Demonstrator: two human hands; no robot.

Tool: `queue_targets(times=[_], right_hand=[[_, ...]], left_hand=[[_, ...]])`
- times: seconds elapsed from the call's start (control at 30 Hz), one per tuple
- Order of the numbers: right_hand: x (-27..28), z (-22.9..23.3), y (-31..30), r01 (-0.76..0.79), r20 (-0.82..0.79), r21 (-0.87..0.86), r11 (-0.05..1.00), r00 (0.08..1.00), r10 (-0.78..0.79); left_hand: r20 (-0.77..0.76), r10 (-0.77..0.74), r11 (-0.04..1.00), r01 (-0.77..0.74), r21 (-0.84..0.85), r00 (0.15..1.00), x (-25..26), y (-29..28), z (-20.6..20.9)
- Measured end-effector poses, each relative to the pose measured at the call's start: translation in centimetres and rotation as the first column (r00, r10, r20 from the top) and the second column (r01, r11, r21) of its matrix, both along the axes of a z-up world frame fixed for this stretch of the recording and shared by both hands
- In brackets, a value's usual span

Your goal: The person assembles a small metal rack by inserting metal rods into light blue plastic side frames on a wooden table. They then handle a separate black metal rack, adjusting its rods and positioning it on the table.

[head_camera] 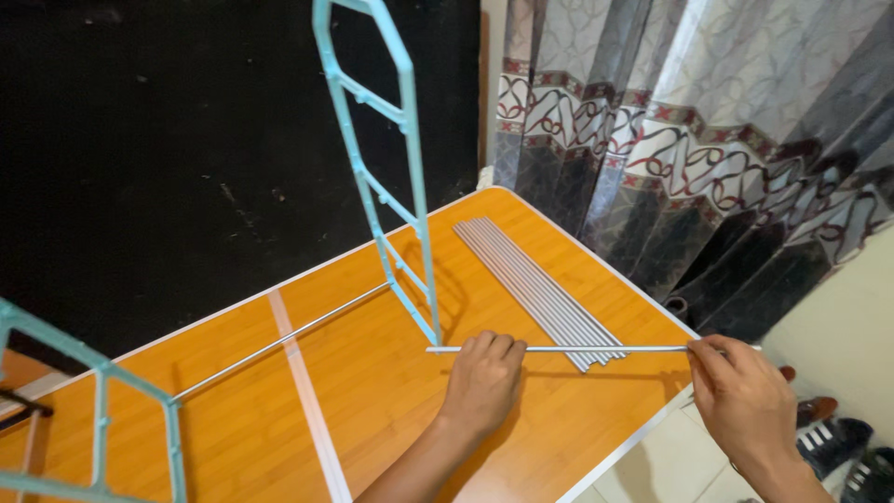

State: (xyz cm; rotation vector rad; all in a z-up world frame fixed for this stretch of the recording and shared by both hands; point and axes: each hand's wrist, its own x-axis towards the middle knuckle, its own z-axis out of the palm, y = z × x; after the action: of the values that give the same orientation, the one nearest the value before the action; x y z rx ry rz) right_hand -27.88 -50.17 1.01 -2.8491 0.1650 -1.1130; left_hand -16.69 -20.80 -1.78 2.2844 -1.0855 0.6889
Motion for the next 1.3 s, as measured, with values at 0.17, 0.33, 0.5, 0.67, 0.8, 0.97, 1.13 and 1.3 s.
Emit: queue_targets(times=[0.17, 0.33, 0.5, 0.67, 0.8, 0.97, 1.13, 1.3], right_hand=[[-0.1, -1.6, -1.4, 0.061, -0.067, -0.006, 0.998, 0.996, -0.061], [1.3, -3.2, -1.2, 0.003, -0.104, 0.001, 1.000, 0.995, -0.003], [2.8, -4.5, -0.5, -0.036, -0.165, 0.021, 0.999, 0.985, 0.039], [3.5, -6.2, 0.2, -0.060, -0.231, 0.093, 0.994, 0.970, 0.080], [4.4, -8.5, 2.4, -0.084, -0.267, 0.227, 0.970, 0.953, 0.145], [6.7, -10.2, 5.9, -0.122, -0.315, 0.274, 0.954, 0.926, 0.209], [9.2, -10.9, 8.0, -0.131, -0.394, 0.289, 0.948, 0.887, 0.243], [11.2, -11.4, 8.7, -0.100, -0.442, 0.264, 0.959, 0.872, 0.212]], left_hand=[[0.009, 0.004, 1.000, -0.003, -0.022, 1.000, 3.3, -3.1, -0.4], [0.026, 0.069, 0.993, -0.066, -0.094, 0.997, 6.9, -4.5, -0.8], [-0.052, 0.150, 0.983, -0.154, -0.104, 0.987, 9.1, -5.4, -1.6], [-0.033, 0.211, 0.966, -0.213, -0.147, 0.977, 10.7, -6.3, -3.0], [-0.011, 0.309, 0.938, -0.306, -0.162, 0.951, 12.8, -6.8, -5.1], [-0.232, 0.429, 0.897, -0.442, -0.004, 0.873, 15.9, -6.9, -7.6], [-0.311, 0.524, 0.846, -0.526, 0.084, 0.793, 18.1, -7.1, -9.5], [-0.364, 0.553, 0.831, -0.527, 0.178, 0.749, 19.8, -7.3, -11.1]])
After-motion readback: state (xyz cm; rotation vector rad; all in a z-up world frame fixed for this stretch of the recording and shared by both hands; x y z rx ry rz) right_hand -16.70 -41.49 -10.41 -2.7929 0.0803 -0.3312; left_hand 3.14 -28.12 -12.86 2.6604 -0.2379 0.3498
